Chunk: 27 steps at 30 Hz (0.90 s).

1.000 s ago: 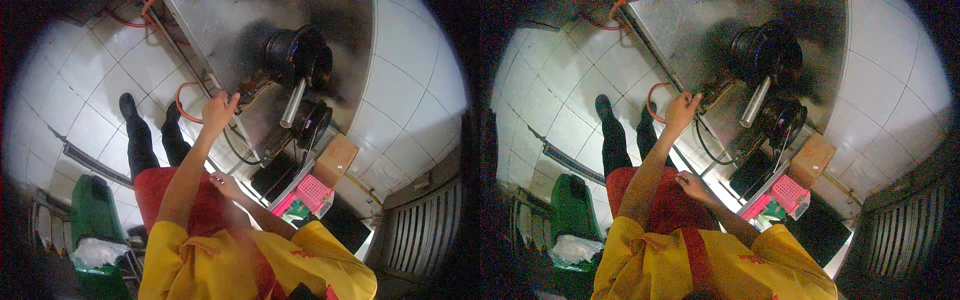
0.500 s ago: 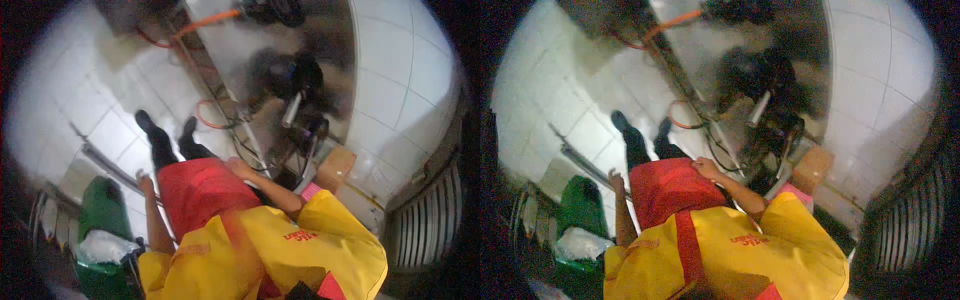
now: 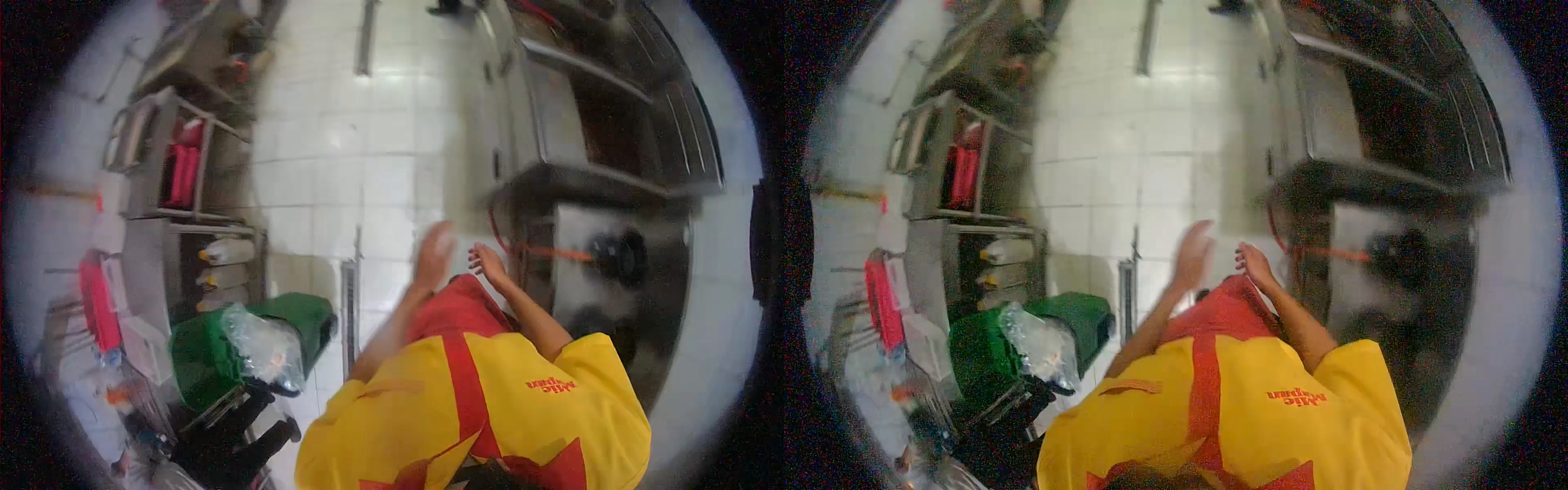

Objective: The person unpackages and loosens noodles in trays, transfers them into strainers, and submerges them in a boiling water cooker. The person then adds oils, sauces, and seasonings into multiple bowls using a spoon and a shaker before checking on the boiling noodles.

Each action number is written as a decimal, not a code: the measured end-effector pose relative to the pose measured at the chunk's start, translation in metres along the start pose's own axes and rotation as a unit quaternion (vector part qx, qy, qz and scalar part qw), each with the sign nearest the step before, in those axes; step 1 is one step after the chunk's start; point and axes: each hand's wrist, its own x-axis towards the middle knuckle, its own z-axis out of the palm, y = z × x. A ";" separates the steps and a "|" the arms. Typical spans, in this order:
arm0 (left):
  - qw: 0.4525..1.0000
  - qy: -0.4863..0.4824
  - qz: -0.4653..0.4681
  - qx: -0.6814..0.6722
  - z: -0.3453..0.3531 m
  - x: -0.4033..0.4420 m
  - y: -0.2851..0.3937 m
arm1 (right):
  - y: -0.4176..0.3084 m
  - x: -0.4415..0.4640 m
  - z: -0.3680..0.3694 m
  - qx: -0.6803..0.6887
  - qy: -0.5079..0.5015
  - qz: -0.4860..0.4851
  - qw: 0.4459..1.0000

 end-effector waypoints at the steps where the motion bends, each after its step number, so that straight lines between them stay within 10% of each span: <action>1: 0.995 -0.001 0.022 -0.100 0.011 0.018 0.014 | -0.022 0.019 0.015 0.070 -0.038 0.019 0.997; 4: 0.967 0.066 0.247 -0.016 0.002 0.080 0.021 | -0.129 0.029 0.060 0.371 -0.222 0.059 0.900; 10: 0.970 0.073 0.107 0.205 -0.061 0.191 -0.077 | -0.253 0.127 0.068 0.334 -0.271 0.013 0.903; 13: 0.975 0.158 -0.153 0.032 -0.089 0.235 -0.176 | -0.369 0.145 0.090 0.312 -0.397 -0.053 0.862; 15: 0.804 0.149 -0.423 -0.392 -0.154 0.257 -0.143 | -0.425 0.175 0.126 0.184 -0.393 -0.155 0.888; 18: 0.795 0.161 -0.321 -0.489 -0.204 0.284 -0.147 | -0.462 0.215 0.188 -0.009 -0.381 -0.364 0.850; 22: 0.661 0.261 -0.176 -0.681 -0.257 0.343 -0.098 | -0.481 0.262 0.269 -0.319 -0.284 -0.654 0.624; 26: 0.663 0.222 -0.195 -0.688 -0.314 0.382 -0.133 | -0.451 0.371 0.316 -0.293 -0.320 -0.607 0.665; 27: 0.667 0.192 -0.195 -0.693 -0.346 0.385 -0.130 | -0.438 0.407 0.328 -0.232 -0.348 -0.492 0.764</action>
